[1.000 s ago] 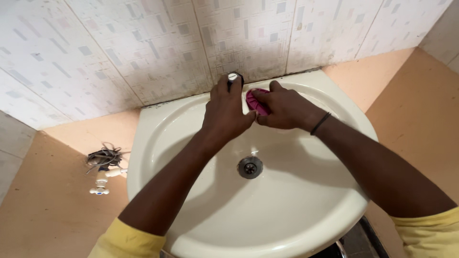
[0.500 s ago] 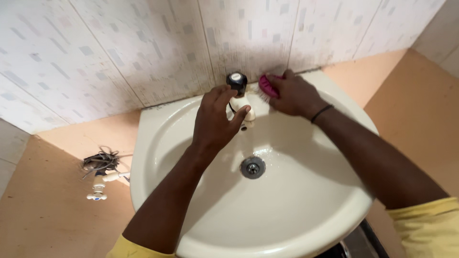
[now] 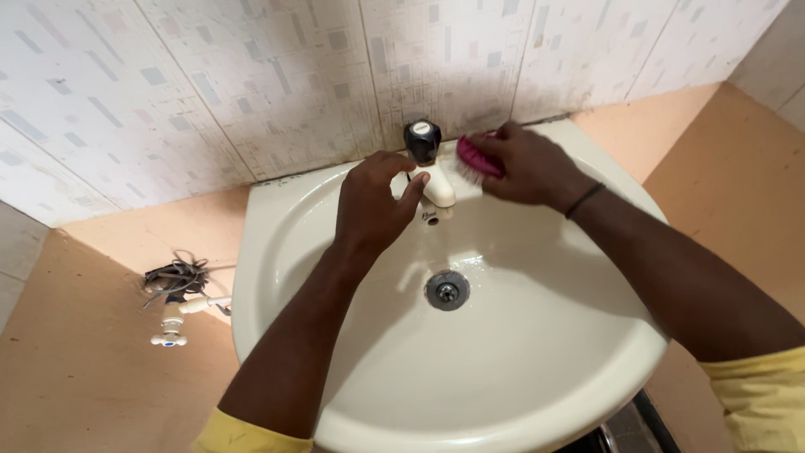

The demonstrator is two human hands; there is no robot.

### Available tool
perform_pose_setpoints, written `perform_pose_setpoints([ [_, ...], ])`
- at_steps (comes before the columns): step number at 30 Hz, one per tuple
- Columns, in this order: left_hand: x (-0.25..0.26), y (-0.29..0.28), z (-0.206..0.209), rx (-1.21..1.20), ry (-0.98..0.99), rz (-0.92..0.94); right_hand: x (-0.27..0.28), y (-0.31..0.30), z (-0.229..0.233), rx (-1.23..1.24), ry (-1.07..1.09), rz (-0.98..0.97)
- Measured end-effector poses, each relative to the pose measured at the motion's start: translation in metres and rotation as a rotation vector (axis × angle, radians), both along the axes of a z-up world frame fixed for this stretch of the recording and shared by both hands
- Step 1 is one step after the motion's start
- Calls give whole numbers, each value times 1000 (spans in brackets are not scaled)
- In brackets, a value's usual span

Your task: The person scrubs a white bathroom sink using a pink scrubbing brush. They repeatedly wet the brush under the running tap and scrub the basin and the area around the faucet.

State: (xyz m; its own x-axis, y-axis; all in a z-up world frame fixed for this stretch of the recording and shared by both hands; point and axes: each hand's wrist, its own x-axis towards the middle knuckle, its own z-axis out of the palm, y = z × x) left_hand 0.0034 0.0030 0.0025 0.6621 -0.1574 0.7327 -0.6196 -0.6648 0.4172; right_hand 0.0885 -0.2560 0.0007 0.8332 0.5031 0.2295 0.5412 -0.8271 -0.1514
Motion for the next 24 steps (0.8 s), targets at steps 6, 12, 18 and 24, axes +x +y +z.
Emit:
perform_pose_setpoints([
  [6,8,13,-2,-53,-14,43,-16,13,4,26,35,-24],
  [12,12,14,-5,-61,34,60,-11,2,8,34,-13,-79],
  [18,6,5,-8,-25,65,25,-23,11,12,47,77,76],
  [24,-6,-13,-8,17,30,40,-16,2,13,-34,72,-183],
])
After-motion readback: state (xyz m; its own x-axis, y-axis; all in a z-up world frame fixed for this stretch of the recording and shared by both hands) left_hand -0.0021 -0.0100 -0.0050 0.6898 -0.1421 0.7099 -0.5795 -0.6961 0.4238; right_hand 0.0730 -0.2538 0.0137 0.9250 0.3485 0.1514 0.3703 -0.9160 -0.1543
